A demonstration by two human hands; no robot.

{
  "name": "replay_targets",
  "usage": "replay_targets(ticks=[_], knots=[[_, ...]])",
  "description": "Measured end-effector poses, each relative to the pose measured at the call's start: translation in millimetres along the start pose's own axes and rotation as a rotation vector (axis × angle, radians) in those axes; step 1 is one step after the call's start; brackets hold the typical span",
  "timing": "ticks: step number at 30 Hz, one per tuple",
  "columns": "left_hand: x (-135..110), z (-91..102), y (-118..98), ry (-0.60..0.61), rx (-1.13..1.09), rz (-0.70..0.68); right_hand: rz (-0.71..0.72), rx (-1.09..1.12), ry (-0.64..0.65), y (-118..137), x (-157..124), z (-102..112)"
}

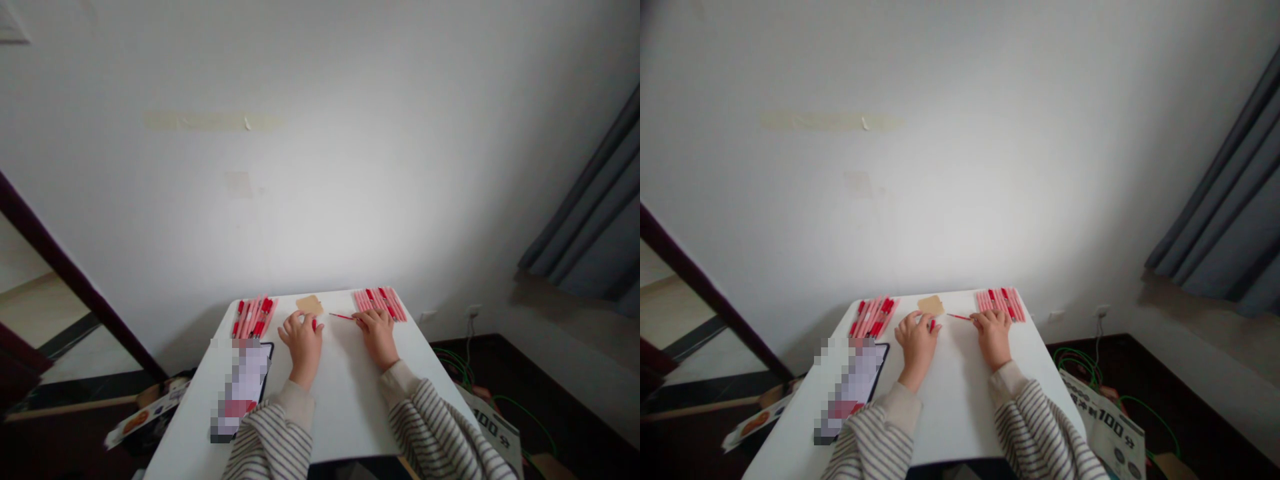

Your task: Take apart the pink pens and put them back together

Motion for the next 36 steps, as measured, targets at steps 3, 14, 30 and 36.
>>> replay_targets(ticks=[3, 14, 30, 36], knots=[[-1.4, -0.6, 0.6, -0.003, 0.068, -0.015, -0.001, -0.010, -0.007, -1.0, -0.1, -1.1], [-3.8, -2.0, -3.9, 0.047, 0.074, -0.064, 0.006, -0.020, -0.001, 0.6, -0.7, -0.6], [-3.9, -1.8, -6.7, 0.016, -0.016, -0.067, -0.014, 0.024, -0.011, 1.2, -0.4, 2.2], [-0.3, 1.2, -6.9, -0.007, -0.127, -0.069, -0.019, 0.024, -0.024, -3.0, 0.3, -0.4]])
Point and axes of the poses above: each hand's wrist, its own x-axis towards the middle knuckle, its own z-axis out of the back of the hand, y = z × x, the point moved 5 cm from there along x, towards the middle knuckle, and after that the axes turned 1 degree about z, right-handed, at the moved point
